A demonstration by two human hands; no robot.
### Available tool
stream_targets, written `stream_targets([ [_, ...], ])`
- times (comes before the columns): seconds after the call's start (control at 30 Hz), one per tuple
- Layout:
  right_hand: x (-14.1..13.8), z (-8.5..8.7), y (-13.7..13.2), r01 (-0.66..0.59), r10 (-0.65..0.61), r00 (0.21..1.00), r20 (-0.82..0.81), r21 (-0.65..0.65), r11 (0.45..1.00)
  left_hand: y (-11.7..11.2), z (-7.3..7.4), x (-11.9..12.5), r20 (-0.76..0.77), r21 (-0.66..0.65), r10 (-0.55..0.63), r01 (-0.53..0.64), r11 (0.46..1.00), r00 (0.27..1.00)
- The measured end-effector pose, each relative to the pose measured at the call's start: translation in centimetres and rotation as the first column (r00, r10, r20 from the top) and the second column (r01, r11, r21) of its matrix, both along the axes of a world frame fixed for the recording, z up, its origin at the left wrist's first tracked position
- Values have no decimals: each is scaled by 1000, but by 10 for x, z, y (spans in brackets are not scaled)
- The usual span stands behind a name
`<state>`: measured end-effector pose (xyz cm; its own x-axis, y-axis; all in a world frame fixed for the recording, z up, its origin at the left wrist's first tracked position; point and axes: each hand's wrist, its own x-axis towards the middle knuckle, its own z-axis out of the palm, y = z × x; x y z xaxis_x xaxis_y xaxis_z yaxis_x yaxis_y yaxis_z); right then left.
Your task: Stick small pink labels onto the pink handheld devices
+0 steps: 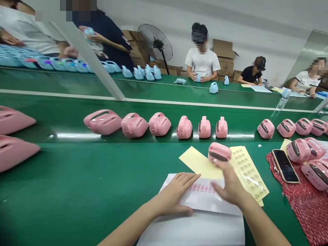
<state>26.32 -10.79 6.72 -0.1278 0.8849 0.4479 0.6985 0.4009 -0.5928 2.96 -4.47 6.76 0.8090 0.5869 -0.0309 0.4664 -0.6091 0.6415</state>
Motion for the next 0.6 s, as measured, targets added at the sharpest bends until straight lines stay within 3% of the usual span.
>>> stream_targets([
  [0.07,-11,0,-14,-162,201,971,131,-259,952,0,-3,1,-6,33,14,-14,999,1000],
  [0.17,-22,-7,-21,-85,249,910,330,-440,894,1,-10,2,38,28,55,-56,998,998],
  [0.27,-27,-16,-16,16,183,877,444,-407,913,3,-14,2,157,-42,150,-145,989,976],
  [0.37,-25,-23,-8,26,152,859,489,-338,941,6,-16,5,220,-85,236,-222,971,947],
  [0.6,-22,-26,5,63,117,844,524,-314,947,10,-12,13,187,-35,251,-249,968,950],
])
